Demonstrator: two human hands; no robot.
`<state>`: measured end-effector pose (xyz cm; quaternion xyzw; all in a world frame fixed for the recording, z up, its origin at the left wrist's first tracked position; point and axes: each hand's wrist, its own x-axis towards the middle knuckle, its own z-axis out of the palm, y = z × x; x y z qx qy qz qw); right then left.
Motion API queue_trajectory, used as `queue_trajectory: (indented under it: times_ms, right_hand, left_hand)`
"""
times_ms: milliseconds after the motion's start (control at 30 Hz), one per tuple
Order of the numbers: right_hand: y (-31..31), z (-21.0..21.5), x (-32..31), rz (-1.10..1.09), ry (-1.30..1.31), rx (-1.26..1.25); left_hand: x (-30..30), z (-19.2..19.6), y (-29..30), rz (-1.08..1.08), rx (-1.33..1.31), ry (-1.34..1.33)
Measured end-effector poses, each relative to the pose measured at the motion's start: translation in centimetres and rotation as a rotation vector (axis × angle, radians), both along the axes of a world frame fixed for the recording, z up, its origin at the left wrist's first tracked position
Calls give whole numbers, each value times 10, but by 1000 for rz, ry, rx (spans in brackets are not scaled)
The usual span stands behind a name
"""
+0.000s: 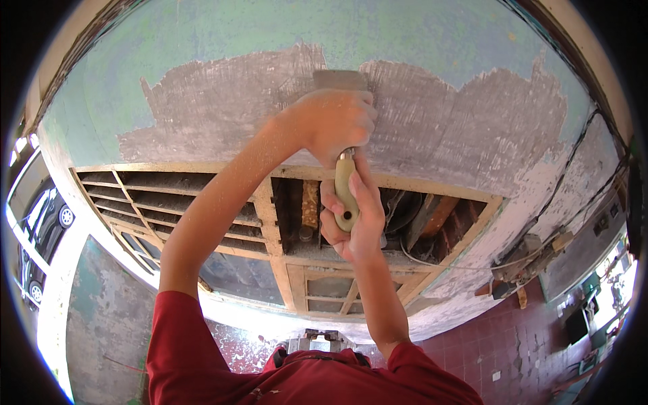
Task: The person uses a putty knife to spread and smooth plaster on a ceiling. They repeatedly apply and smooth the material over a damaged area, working methodically to even out the surface.
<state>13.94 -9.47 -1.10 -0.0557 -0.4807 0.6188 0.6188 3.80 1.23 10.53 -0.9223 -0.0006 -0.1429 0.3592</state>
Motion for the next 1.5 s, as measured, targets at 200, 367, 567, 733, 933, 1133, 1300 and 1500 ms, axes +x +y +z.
queue_trajectory:
  times_ms: [200, 367, 567, 733, 933, 1133, 1300, 1500]
  right_hand:
    - [5, 1, 3, -13, -100, 76]
    - [-18, -44, -2, -62, -514, 3]
    - [-39, -121, -49, -111, -1385, 333]
    - [-32, -175, -77, -40, -1610, 297]
    - [-22, -157, -32, 18, -962, 35]
    - [-19, -125, -9, 105, -95, -147]
    - [-11, -98, -20, -26, 6, -130]
    - [-3, -91, -25, 33, 53, -145]
  left_hand:
    - [-5, 1, 8, -134, 47, -107]
    - [-45, -84, -28, -152, 99, -507]
    - [-89, -315, -70, 199, -63, -1351]
    - [-87, -402, -78, 403, -298, -1458]
    - [-89, -281, -49, 151, -235, -932]
    - [-35, -150, -32, 48, 2, -238]
    - [-20, -118, -15, 2, 40, -92]
    - [-22, -111, -1, -3, 28, -35]
